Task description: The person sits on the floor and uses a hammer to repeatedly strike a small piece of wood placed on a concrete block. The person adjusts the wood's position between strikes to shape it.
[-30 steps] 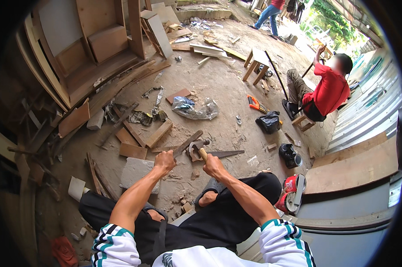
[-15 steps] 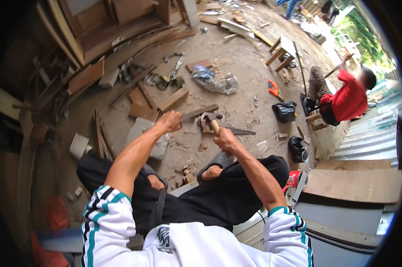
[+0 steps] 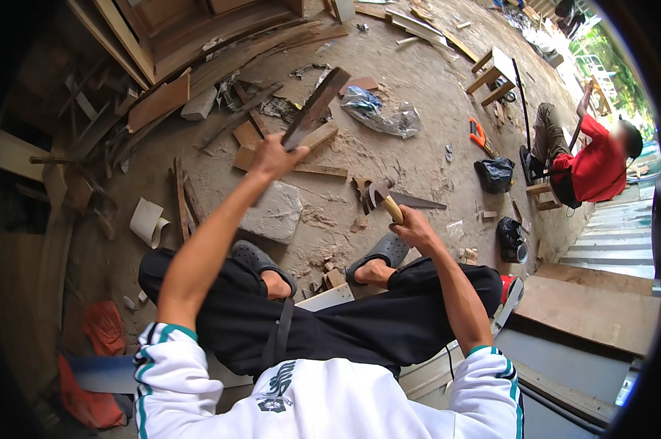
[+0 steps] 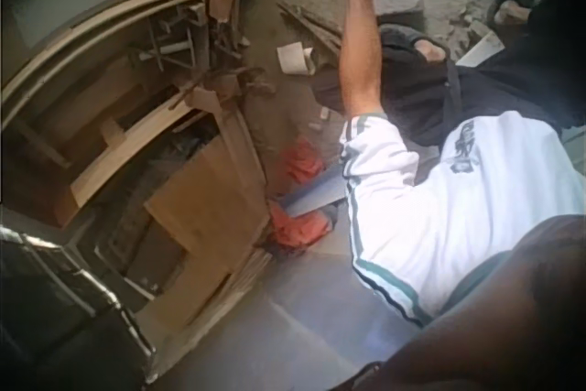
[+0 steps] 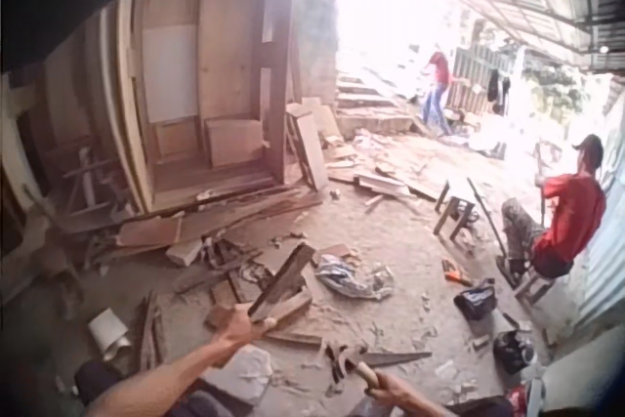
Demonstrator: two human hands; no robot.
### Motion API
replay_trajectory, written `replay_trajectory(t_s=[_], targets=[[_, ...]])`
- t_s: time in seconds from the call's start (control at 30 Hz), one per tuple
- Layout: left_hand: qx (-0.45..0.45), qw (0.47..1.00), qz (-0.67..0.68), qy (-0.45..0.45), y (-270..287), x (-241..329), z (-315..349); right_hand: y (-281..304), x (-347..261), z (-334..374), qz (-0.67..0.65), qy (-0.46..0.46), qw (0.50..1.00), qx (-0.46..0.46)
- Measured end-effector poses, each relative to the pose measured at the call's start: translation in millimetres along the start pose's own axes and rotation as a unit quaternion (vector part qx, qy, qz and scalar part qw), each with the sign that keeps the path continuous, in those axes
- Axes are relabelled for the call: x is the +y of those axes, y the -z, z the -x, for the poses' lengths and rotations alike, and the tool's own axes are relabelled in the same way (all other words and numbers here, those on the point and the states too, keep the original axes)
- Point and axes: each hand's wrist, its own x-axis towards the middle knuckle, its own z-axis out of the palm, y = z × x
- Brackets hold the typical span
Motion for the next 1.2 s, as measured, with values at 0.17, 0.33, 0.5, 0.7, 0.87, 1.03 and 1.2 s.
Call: replay_trajectory(t_s=[0.17, 0.33, 0.5, 0.7, 0.87, 1.03, 1.2], targets=[[-0.017, 0.942, 0.330, 0.066, -60, 60, 39, 23, -39, 17, 0.004, 0.001, 0.998, 0.055], [-0.036, 0.874, 0.458, 0.160, -77, 109, 55, 41, -56, 26, 0.003, 0.022, 0.991, 0.131], [-0.067, 0.881, 0.445, 0.145, -109, 133, 48, 43, -39, 29, 0.022, -0.020, 0.989, 0.147], [-0.064, 0.930, 0.328, 0.153, -180, 108, 32, 29, -6, 32, 0.121, -0.125, 0.974, 0.143], [-0.110, 0.922, 0.318, 0.194, -238, 106, 20, 52, 51, 29, 0.089, -0.255, 0.947, 0.172], [-0.160, 0.932, 0.250, 0.209, -309, 88, -45, 105, 45, 48, 0.062, -0.287, 0.940, 0.175], [-0.186, 0.934, 0.218, 0.214, -363, 72, -112, 127, 29, 56, 0.040, -0.272, 0.939, 0.206]])
